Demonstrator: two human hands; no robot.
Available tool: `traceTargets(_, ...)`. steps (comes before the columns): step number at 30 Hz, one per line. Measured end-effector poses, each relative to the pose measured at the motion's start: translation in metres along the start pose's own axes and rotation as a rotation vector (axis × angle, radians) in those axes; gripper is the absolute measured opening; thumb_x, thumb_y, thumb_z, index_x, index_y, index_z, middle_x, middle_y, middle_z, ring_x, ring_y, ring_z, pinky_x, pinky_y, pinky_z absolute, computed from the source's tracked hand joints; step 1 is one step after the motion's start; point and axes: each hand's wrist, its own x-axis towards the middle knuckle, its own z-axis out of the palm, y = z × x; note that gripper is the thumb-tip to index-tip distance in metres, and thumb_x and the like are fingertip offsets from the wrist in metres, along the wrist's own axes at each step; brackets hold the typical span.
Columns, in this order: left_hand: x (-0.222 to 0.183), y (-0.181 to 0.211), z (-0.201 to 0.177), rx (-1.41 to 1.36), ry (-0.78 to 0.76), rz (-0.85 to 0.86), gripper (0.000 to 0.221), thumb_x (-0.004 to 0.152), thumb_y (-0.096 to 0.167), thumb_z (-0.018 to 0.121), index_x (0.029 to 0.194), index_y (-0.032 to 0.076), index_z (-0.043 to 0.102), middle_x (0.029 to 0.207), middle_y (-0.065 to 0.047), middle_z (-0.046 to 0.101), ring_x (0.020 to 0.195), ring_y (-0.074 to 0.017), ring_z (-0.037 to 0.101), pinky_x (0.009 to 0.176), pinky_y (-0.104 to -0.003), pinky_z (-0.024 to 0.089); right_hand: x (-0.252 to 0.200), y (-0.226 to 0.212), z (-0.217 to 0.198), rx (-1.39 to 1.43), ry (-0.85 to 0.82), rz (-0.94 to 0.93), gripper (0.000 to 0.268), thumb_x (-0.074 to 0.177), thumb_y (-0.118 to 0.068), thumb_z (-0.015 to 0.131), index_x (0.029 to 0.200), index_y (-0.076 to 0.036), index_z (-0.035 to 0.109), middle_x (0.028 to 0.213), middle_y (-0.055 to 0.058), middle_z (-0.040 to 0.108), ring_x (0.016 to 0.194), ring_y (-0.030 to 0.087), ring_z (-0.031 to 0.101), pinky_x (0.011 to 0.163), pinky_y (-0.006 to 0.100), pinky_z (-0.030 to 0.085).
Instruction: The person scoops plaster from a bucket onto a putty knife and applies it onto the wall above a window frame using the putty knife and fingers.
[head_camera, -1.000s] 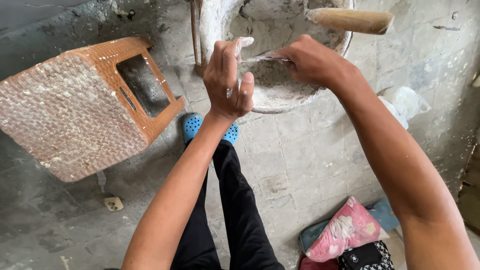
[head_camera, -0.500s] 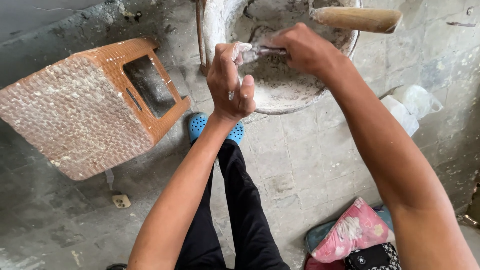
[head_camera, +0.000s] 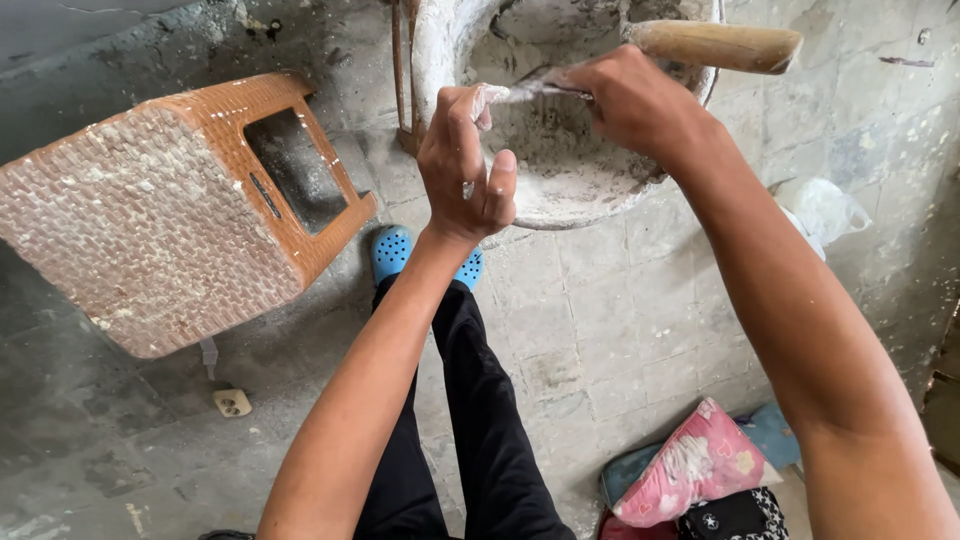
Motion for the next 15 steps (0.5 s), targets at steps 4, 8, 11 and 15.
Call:
traceTargets(4,0.002,0.004,0.000,-0.002,0.004,-0.020,0.047,0.098,0.038,0.041,0.125,0.002,0.053,0.101,-0.011,0.050,0.087,-0.0220,0.054,0.072,-0.037,0.047,-0.016,-0.016,-0.002,-0.078,-0.246,0.111,0.062,0.092,0.019,0.049,0.140,-0.017,0.064,0.077,0.018,0.073,0.047,0.018,0.062,0.039,0.033,0.057)
traceTargets(8,0.001,0.000,0.000,-0.004,0.005,0.011,0.048,0.097,0.038,0.042,0.126,0.001,0.051,0.103,-0.011,0.051,0.083,-0.0218,0.053,0.073,-0.037,0.048,-0.016,-0.014,-0.017,0.030,-0.145,0.049,0.062,0.085,0.017,0.055,0.135,-0.017,0.069,0.082,0.015,0.075,0.051,0.022,0.063,0.043,0.037,0.056)
traceTargets(11,-0.002,-0.002,0.002,0.008,0.001,-0.018,0.044,0.098,0.035,0.042,0.125,0.001,0.051,0.103,-0.012,0.051,0.087,-0.0227,0.055,0.072,-0.036,0.049,-0.010,0.002,-0.005,0.010,0.274,-0.259,0.059,0.083,0.016,0.057,0.133,-0.009,0.072,0.103,0.017,0.076,0.072,0.024,0.070,0.063,0.035,0.061)
traceTargets(15,0.003,-0.001,0.000,0.035,0.004,0.007,0.046,0.096,0.037,0.043,0.124,0.002,0.051,0.101,-0.012,0.049,0.084,-0.0226,0.054,0.073,-0.038,0.048,-0.002,0.003,0.000,-0.078,0.037,-0.024,0.051,0.086,0.020,0.053,0.125,-0.005,0.074,0.097,0.018,0.076,0.072,0.027,0.073,0.060,0.035,0.062)
